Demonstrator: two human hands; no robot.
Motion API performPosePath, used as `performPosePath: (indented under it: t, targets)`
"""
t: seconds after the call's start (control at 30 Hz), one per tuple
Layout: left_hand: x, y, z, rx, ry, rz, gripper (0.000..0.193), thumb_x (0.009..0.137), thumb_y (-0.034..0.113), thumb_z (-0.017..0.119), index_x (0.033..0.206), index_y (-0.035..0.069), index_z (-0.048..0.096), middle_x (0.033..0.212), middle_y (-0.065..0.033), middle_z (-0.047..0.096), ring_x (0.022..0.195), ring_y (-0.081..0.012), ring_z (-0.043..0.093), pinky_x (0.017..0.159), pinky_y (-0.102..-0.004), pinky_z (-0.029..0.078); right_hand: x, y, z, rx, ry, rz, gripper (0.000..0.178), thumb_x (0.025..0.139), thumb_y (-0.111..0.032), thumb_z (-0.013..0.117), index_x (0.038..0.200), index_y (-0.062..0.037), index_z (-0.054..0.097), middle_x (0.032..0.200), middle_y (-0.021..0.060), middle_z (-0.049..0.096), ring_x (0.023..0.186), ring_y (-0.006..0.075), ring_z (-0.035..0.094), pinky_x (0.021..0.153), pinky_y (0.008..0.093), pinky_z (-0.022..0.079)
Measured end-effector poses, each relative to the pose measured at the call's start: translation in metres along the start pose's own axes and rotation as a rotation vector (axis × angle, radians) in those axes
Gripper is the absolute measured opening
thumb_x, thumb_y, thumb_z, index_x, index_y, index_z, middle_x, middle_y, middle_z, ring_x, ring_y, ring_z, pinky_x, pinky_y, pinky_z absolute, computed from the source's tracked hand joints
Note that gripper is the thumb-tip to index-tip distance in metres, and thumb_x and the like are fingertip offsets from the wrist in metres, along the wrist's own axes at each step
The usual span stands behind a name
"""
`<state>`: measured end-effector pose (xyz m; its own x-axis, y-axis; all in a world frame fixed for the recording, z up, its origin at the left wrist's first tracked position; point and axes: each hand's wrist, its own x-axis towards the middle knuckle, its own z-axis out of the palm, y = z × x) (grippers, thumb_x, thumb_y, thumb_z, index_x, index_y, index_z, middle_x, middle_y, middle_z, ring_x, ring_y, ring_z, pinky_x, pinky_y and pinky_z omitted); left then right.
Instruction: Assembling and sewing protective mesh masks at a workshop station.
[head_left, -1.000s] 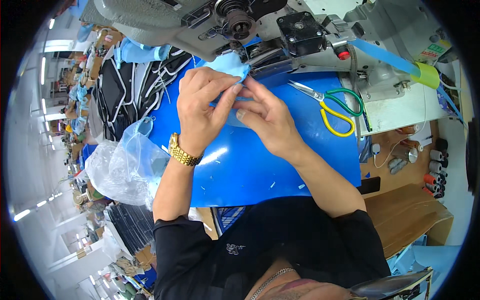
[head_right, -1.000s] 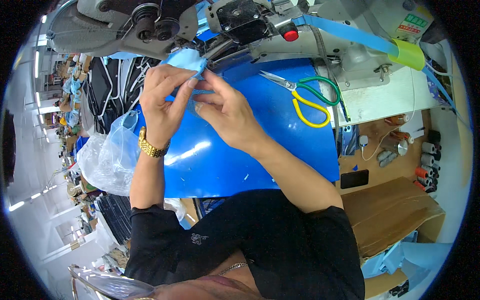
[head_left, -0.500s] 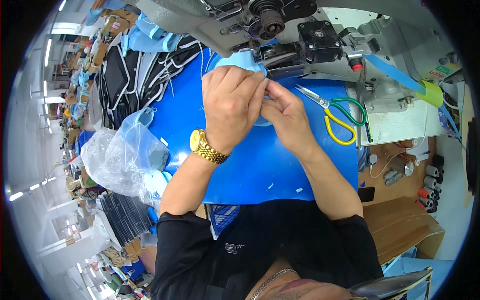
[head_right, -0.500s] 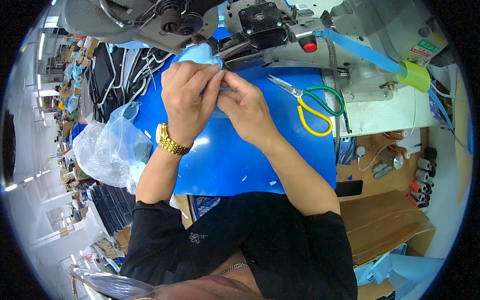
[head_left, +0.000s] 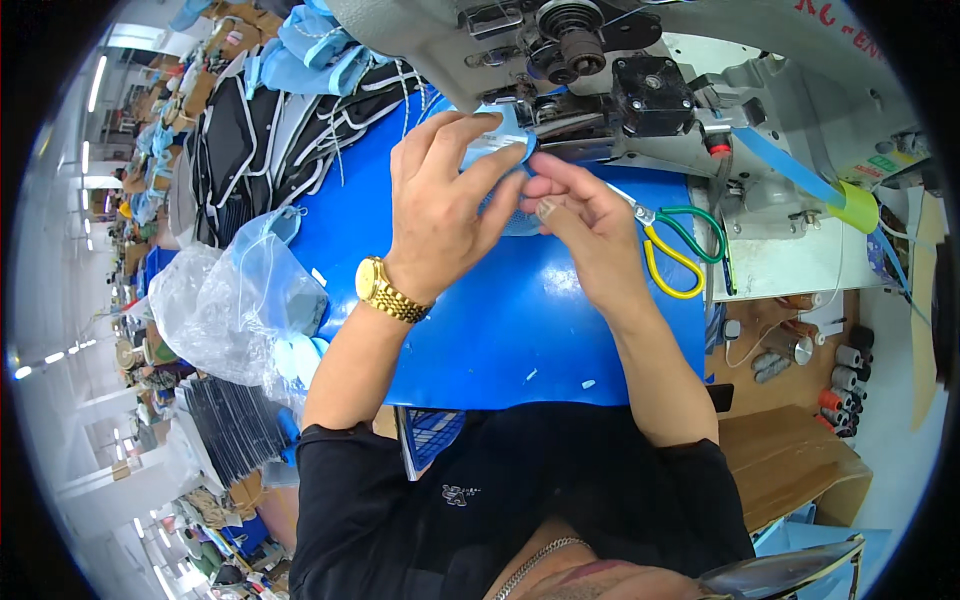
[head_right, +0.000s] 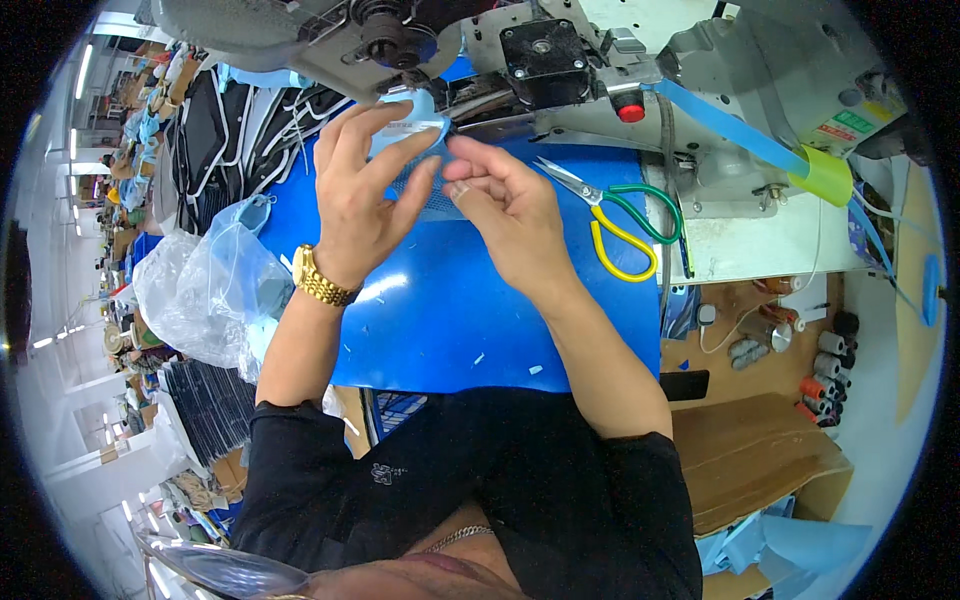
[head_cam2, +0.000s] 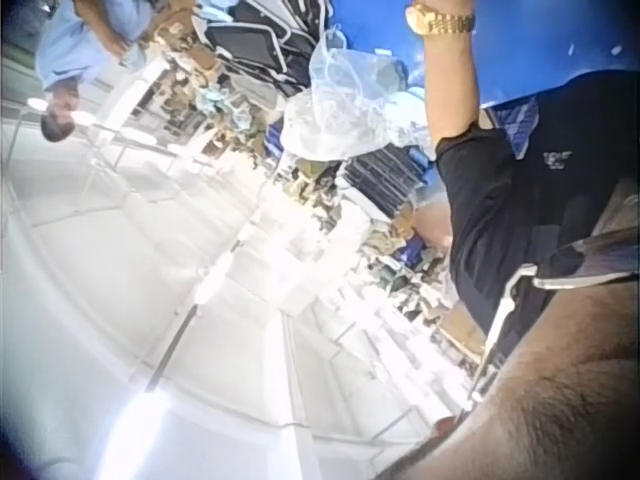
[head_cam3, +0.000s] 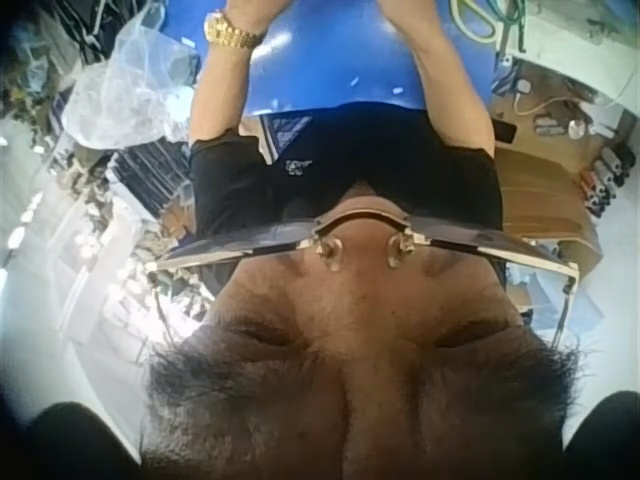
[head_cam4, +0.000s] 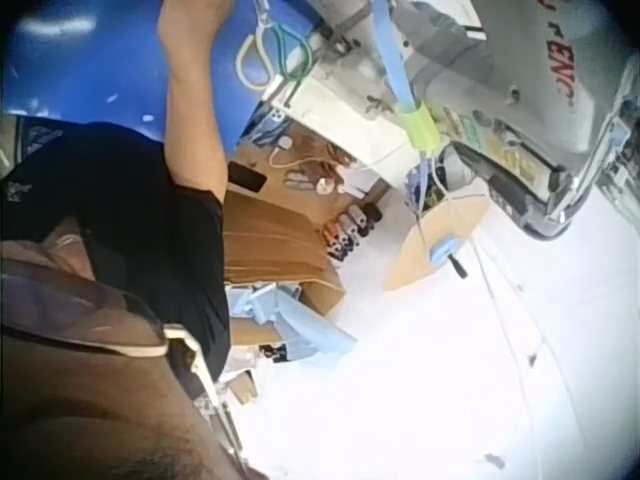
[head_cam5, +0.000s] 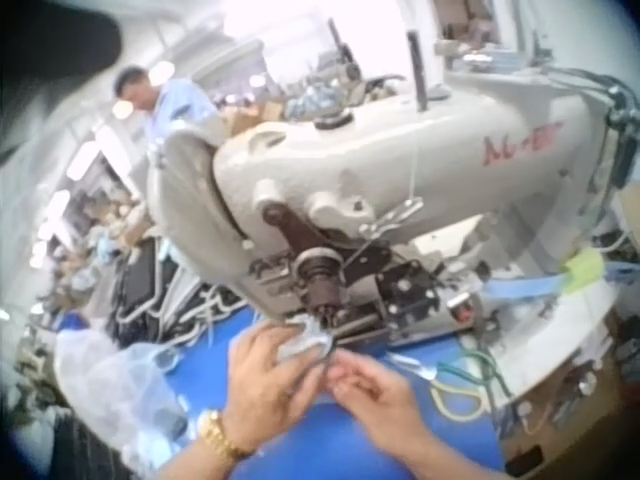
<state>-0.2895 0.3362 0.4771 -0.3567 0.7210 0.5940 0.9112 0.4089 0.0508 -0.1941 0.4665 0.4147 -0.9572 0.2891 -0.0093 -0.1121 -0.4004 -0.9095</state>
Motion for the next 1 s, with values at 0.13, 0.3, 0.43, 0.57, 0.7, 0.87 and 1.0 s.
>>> performPosePath:
  t: [0.13,0.3,0.43,0.57,0.7,0.87,1.0]
  targets:
    - [-0.001,-0.004,0.011,-0.007,0.064,0.083,0.023,0.076,0.013,0.07,0.098,0.01,0.069,0.106,-0.0036,0.065,0.106,-0.027,0.057,0.086,-0.0395,0.042,0.006,0.003,-0.001,0.139,-0.051,-0.023,0.043,0.091,-0.003,0.055,0.134,0.0036,0.05,0.116,0.013,0.064,0.103,0.019,0.064,0.082,0.0281,0.051]
    - [0.002,0.004,0.018,0.076,0.111,0.045,0.02,0.074,0.011,0.066,0.094,0.009,0.068,0.094,-0.001,0.066,0.099,-0.0232,0.06,0.083,-0.0378,0.043,0.009,0.004,0.0,0.27,-0.061,-0.021,0.042,0.091,-0.002,0.054,0.132,0.0058,0.051,0.117,0.0157,0.063,0.107,0.0206,0.063,0.089,0.0308,0.052]
    - [0.002,0.005,0.014,-0.033,0.057,-0.054,0.018,0.075,0.011,0.07,0.093,0.01,0.068,0.093,-0.0018,0.066,0.097,-0.0243,0.061,0.083,-0.0383,0.043,0.009,0.008,-0.004,0.307,-0.05,-0.01,0.041,0.091,-0.002,0.053,0.131,0.0062,0.051,0.119,0.0166,0.063,0.109,0.0211,0.062,0.092,0.032,0.051]
    - [0.0,0.0,0.006,-0.082,0.04,-0.052,0.019,0.075,0.007,0.074,0.092,0.01,0.07,0.091,-0.0036,0.066,0.088,-0.024,0.061,0.079,-0.0358,0.043,0.007,0.003,-0.005,0.296,-0.078,0.033,0.042,0.091,-0.001,0.051,0.132,0.0057,0.05,0.121,0.0176,0.061,0.111,0.0227,0.061,0.095,0.0347,0.05]
    - [-0.004,0.006,0.017,-0.015,0.094,0.004,0.018,0.075,0.008,0.069,0.093,0.011,0.068,0.087,-0.0011,0.062,0.089,-0.021,0.06,0.077,-0.0357,0.042,0.007,0.006,-0.004,0.267,-0.085,0.024,0.042,0.091,0.001,0.049,0.133,0.0061,0.049,0.124,0.0191,0.06,0.113,0.0243,0.061,0.097,0.0368,0.05]
    - [0.006,0.006,0.021,0.019,0.117,0.004,0.016,0.075,0.008,0.068,0.091,0.01,0.068,0.083,-0.0009,0.062,0.086,-0.0204,0.06,0.075,-0.0349,0.042,0.014,0.006,-0.005,0.28,-0.094,0.008,0.042,0.09,0.002,0.048,0.131,0.0064,0.05,0.123,0.019,0.061,0.111,0.0238,0.062,0.097,0.0363,0.05]
    - [0.008,0.007,0.018,-0.052,0.101,-0.04,0.013,0.075,0.009,0.074,0.087,0.009,0.07,0.08,-0.0039,0.066,0.08,-0.0215,0.062,0.072,-0.0343,0.043,0.009,0.007,-0.014,0.246,-0.066,0.057,0.039,0.09,-0.001,0.051,0.128,0.0049,0.054,0.114,0.0162,0.065,0.106,0.0193,0.064,0.093,0.0316,0.051]
